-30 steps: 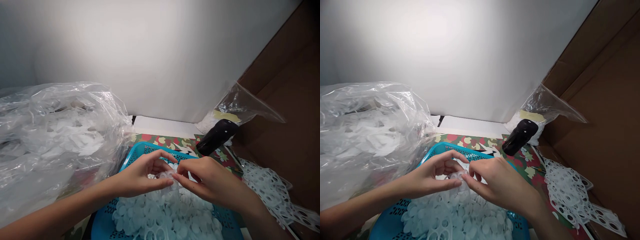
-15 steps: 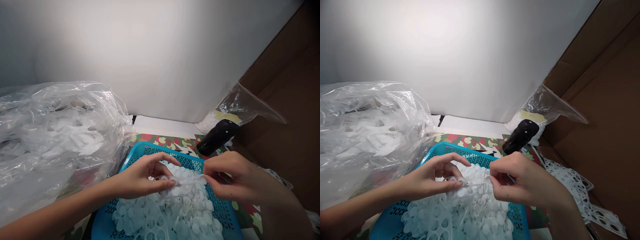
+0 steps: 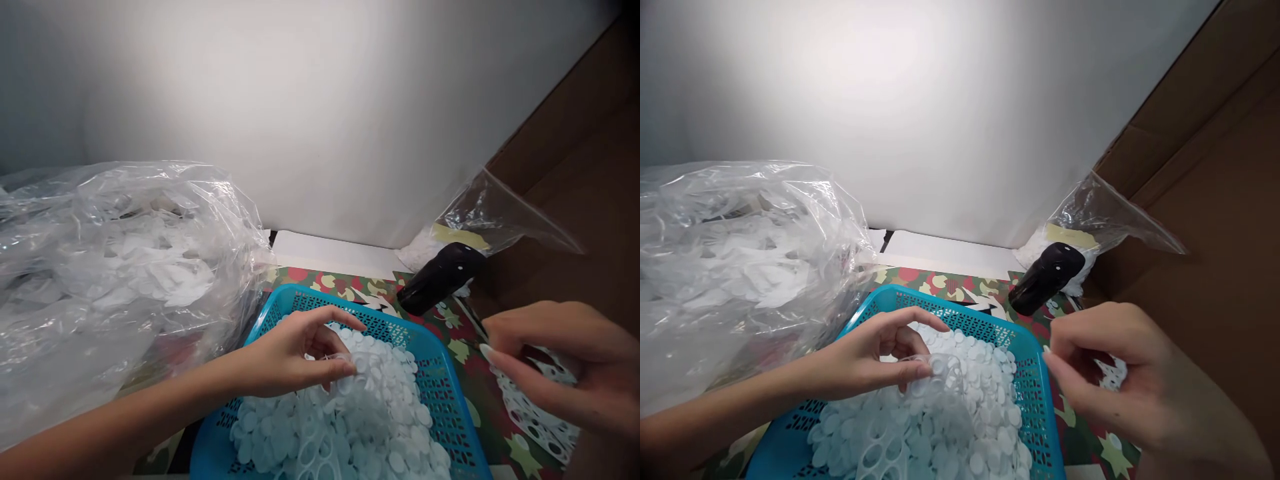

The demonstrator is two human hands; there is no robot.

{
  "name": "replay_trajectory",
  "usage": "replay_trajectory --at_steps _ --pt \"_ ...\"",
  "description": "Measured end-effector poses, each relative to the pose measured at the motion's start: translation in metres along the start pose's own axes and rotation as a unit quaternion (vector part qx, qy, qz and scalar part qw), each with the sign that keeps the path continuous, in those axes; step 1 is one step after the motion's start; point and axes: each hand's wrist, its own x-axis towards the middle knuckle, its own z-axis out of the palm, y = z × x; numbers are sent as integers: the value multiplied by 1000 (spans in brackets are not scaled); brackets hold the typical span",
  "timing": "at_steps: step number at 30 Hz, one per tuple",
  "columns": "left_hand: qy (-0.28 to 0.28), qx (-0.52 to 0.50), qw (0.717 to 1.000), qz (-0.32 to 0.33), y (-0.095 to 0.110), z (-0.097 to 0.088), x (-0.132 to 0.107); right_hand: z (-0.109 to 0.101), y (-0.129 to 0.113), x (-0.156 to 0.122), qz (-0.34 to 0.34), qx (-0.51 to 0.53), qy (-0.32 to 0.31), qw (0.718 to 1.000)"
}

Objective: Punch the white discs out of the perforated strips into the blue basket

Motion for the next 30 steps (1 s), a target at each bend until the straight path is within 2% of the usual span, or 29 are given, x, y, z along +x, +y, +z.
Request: replay_trajectory --at_steps 1,3,7,11,13,19,23,27,30 --pt "3 -1 1000 -1 0 0 1 2 -2 2 0 14 -29 999" --pt "10 2 1000 -1 2 0 1 11 -10 11 0 12 -44 999" --pt "8 27 999 20 7 2 1 39 -27 34 14 23 -103 994" --pt "-14 33 999 28 7 1 0 57 -31 45 52 11 -116 992" --pt "-19 33 999 27 6 1 0 59 -30 47 45 9 -129 991" --pt "-31 44 998 23 6 3 -2 55 -25 47 -30 54 -203 977" --pt "-30 56 998 22 9 4 -3 59 -21 48 -49 85 -199 975" --pt "-19 98 995 31 10 3 -3 64 -20 48 -16 66 -169 983" --pt "-15 137 990 41 10 4 -3 65 -21 47 4 47 -171 984"
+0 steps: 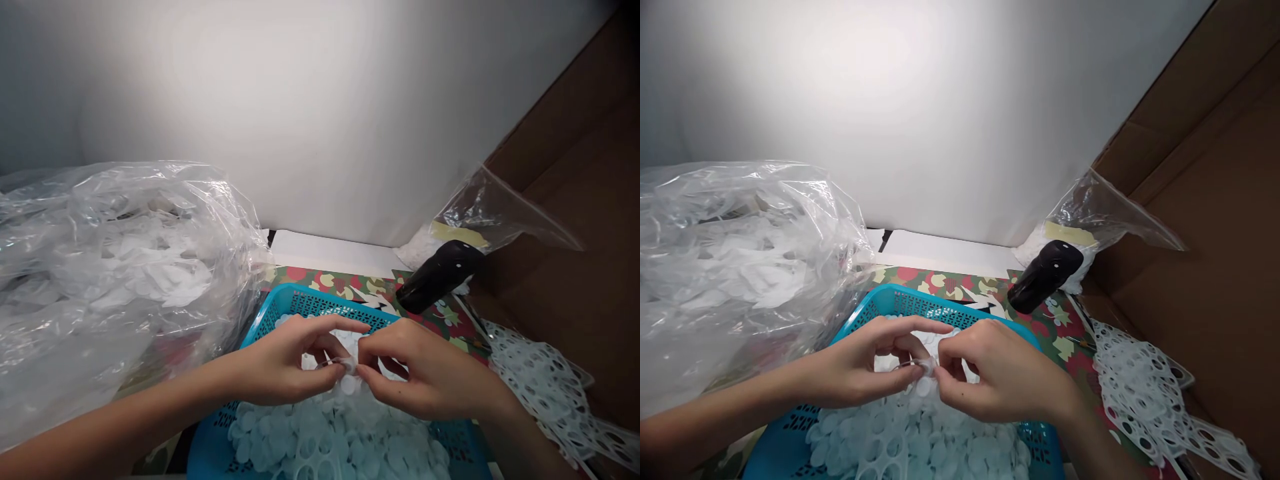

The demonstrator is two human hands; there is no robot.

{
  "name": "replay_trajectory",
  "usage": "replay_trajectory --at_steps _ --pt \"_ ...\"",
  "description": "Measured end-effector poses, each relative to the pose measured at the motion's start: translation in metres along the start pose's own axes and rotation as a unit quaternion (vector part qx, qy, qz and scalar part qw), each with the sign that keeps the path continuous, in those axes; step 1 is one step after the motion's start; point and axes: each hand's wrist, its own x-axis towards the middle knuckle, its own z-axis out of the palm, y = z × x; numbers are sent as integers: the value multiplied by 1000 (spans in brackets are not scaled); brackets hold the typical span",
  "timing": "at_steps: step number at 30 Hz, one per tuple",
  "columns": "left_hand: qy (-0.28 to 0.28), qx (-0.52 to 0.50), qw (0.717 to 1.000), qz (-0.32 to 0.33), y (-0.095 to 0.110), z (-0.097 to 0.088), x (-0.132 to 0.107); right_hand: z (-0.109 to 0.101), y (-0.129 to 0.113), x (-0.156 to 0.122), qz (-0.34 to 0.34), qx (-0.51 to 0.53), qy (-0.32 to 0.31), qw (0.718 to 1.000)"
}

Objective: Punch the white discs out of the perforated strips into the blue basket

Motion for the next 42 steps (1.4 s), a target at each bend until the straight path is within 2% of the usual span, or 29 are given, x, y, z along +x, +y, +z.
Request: replay_trajectory --at_steps 6,15,21,24,29,34,38,42 --pt "0 30 999 17 1 1 0 1 -2 -1 -5 -13 -12 1000" --pt "3 64 998 5 2 -1 0 4 -11 0 8 -56 12 998" --pt "-3 32 999 11 3 2 1 -2 -13 -7 21 -67 25 997" --pt "-11 -4 1000 9 3 4 1 -9 -8 -13 32 -73 20 997" --pt "-7 -25 1000 -1 3 3 0 -24 3 -27 75 -91 50 992" --pt "-5 -28 1000 -11 5 3 2 -32 0 -35 110 -95 32 989" --pt "-4 -37 999 -13 6 2 1 -33 -2 -37 106 -85 22 990" --pt "15 -93 995 -31 2 0 1 -38 7 -49 122 -62 50 989"
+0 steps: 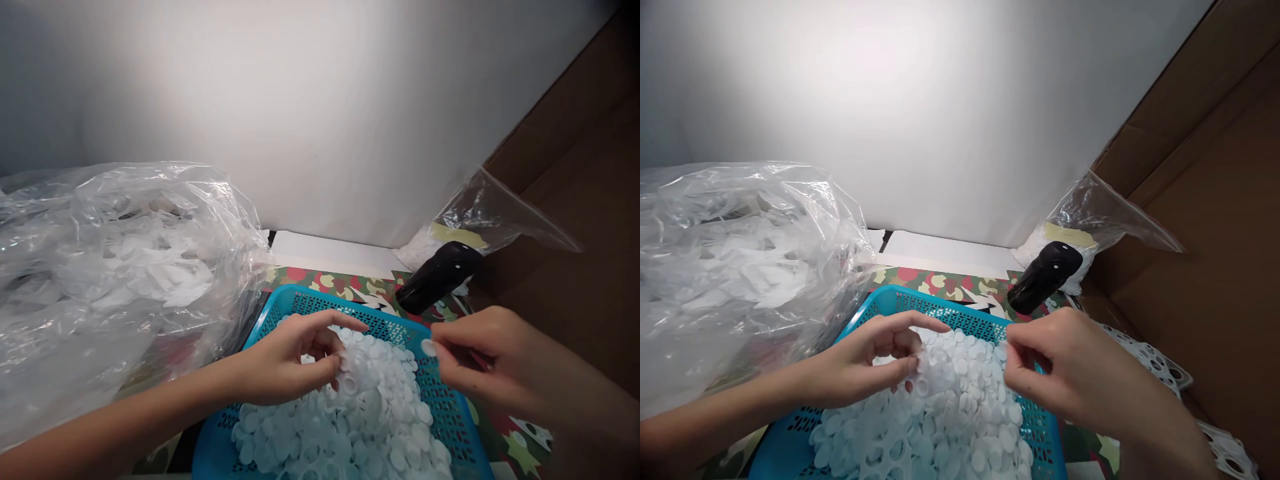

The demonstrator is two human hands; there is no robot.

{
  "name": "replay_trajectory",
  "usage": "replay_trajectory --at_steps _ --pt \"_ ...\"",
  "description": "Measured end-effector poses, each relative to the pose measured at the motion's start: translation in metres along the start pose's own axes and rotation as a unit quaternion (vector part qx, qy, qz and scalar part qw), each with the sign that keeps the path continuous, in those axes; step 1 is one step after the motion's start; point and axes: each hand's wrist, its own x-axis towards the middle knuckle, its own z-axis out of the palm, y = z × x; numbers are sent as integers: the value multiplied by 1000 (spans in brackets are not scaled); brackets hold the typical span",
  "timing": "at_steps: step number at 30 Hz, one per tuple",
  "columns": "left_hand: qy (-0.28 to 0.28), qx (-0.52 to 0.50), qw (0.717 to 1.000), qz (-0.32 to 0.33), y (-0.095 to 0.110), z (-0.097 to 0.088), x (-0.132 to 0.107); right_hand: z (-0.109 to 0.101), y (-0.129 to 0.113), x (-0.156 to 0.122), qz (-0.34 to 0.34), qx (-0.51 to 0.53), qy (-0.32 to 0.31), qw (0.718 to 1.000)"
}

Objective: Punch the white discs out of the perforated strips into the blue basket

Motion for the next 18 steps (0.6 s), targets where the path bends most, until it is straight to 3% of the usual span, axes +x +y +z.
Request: replay_trajectory --at_steps 3,8,13,18 --pt "25 -56 998 -8 -3 -2 1 -3 8 -6 -6 11 35 999" --pt "33 -79 996 0 -4 -3 3 7 -8 6 -55 6 -21 998" --pt "36 -50 998 -3 -1 -2 2 25 -30 28 -88 49 -17 995" --pt "41 -6 999 5 -2 -1 3 33 -32 33 -100 62 -41 992"
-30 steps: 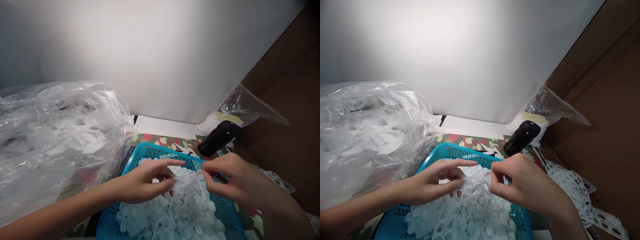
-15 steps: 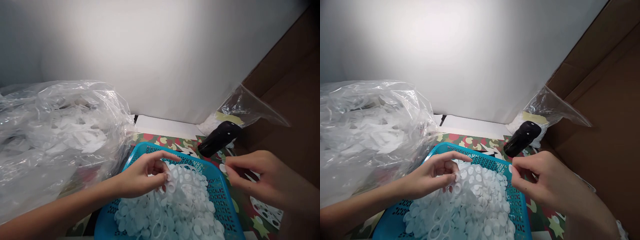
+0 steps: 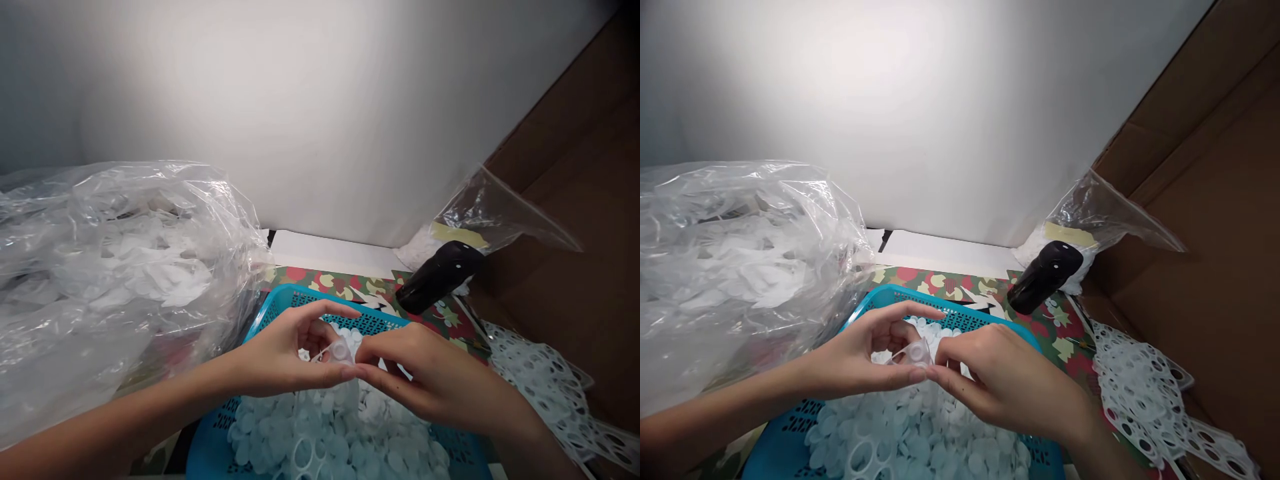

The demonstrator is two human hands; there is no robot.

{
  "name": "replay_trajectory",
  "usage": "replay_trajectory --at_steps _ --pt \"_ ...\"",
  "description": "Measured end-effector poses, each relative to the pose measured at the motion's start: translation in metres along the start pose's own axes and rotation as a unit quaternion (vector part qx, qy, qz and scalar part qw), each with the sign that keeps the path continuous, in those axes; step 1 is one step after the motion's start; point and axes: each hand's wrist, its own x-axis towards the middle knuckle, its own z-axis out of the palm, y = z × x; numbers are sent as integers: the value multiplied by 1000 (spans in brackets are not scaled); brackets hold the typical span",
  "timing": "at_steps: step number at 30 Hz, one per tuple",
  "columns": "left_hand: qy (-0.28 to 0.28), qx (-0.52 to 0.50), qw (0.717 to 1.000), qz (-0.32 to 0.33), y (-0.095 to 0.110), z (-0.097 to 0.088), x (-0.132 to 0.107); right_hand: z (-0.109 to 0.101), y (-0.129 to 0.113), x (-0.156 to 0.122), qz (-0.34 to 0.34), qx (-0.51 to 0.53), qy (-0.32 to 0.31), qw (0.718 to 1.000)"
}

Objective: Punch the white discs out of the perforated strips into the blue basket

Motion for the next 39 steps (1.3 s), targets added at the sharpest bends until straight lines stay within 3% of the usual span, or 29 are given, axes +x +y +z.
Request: replay_trajectory --at_steps 12,22,27,39 --pt "-9 73 997 11 -3 1 0 -4 1 -4 -14 4 -25 1000" --pt "-12 86 996 13 -1 0 -1 2 0 -2 -12 19 5 1000" --pt "-43 109 993 16 3 0 -2 3 0 -1 -15 25 1 1000" --pt "-66 50 997 9 3 -2 -6 5 -3 -2 -53 36 17 998"
